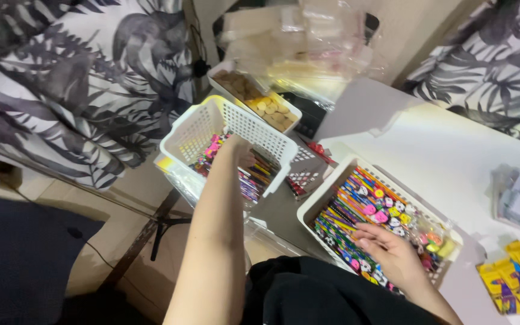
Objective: The person picks up colorful pens from a white plastic basket and places them into a white drawer organizer. They handle the pens one by one, arranging them neatly in the drawer compartments.
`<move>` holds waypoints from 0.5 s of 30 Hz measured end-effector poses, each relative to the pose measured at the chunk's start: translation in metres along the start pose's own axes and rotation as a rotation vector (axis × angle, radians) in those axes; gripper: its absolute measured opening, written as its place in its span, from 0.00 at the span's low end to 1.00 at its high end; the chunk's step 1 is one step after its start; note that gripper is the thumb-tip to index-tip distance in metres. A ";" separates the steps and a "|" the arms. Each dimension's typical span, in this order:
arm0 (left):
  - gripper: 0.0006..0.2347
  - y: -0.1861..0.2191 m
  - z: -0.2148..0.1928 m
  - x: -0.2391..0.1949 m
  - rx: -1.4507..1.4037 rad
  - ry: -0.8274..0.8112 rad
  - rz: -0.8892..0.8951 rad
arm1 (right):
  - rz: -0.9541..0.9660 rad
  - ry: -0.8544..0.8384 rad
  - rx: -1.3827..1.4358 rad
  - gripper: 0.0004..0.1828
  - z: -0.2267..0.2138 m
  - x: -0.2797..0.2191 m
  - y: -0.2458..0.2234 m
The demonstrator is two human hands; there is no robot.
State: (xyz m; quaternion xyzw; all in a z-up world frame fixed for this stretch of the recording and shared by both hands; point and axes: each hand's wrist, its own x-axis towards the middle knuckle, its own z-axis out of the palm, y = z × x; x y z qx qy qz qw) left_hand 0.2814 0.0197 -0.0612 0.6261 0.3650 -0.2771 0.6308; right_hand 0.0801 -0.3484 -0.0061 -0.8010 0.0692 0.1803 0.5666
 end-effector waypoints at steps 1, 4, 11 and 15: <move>0.21 -0.001 0.005 -0.008 0.010 -0.008 -0.006 | 0.010 0.009 0.004 0.22 -0.001 -0.004 -0.007; 0.22 0.002 0.013 -0.039 0.184 -0.079 0.093 | 0.081 -0.061 -0.423 0.25 -0.004 0.001 -0.009; 0.15 0.001 0.031 -0.118 0.770 0.350 0.711 | -0.182 -0.245 -1.101 0.23 -0.008 0.033 0.021; 0.12 -0.026 0.072 -0.215 0.728 0.314 0.886 | -0.228 -0.415 -1.217 0.25 0.000 0.035 0.020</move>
